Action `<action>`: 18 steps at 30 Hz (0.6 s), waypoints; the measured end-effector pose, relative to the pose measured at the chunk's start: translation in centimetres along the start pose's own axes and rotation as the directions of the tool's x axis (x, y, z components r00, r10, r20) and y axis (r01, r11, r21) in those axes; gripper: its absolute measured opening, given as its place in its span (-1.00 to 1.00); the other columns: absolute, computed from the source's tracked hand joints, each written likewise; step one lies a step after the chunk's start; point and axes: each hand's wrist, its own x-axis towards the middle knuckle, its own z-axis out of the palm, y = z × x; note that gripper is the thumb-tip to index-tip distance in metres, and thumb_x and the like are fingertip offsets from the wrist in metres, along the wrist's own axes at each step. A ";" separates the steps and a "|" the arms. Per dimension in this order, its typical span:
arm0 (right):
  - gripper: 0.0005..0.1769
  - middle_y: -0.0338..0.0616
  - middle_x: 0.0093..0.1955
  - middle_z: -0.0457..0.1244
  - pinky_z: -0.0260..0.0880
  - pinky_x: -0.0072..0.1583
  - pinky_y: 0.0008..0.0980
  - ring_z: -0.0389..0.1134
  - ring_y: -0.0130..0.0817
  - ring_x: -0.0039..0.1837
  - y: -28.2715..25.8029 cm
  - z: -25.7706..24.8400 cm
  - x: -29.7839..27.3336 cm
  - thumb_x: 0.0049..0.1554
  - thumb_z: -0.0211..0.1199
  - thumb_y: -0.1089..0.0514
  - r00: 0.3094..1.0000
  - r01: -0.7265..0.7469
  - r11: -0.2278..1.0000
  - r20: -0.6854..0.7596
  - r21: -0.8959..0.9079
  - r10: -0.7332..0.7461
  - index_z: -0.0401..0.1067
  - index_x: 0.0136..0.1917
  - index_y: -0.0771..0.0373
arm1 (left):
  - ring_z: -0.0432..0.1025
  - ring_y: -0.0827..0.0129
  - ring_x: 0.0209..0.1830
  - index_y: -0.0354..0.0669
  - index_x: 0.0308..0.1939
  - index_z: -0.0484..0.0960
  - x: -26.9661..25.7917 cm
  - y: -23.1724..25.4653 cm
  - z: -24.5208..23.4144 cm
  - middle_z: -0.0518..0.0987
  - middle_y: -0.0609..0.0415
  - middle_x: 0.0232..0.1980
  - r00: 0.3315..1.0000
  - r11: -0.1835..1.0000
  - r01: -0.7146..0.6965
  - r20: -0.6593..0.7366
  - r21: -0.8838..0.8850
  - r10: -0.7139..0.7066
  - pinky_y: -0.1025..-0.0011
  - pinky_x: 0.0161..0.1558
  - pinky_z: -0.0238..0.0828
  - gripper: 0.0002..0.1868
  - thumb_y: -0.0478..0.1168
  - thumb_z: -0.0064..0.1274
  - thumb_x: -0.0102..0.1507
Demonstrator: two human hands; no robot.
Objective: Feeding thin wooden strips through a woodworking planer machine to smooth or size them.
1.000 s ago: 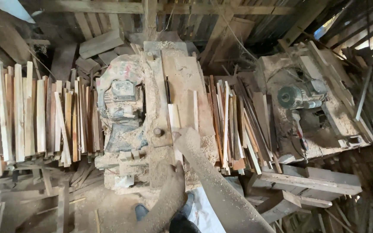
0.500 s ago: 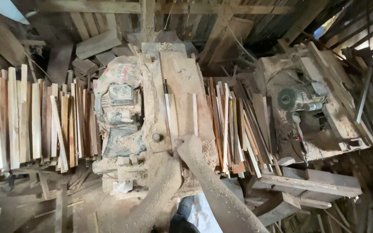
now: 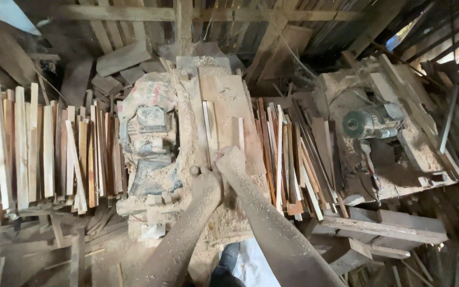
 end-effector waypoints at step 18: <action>-0.68 0.10 0.34 0.30 0.47 0.34 -0.29 0.36 -0.17 0.34 -12.6 -22.7 -4.4 0.06 0.45 0.19 0.795 0.580 0.759 0.002 0.296 -0.607 0.57 0.11 0.19 | 0.31 0.38 -0.79 -0.34 -0.42 0.54 -11.8 0.7 -15.7 0.54 -0.07 -0.62 0.893 -0.069 0.446 0.439 -0.892 0.096 0.51 -0.68 0.33 -0.52 -0.19 -0.24 0.55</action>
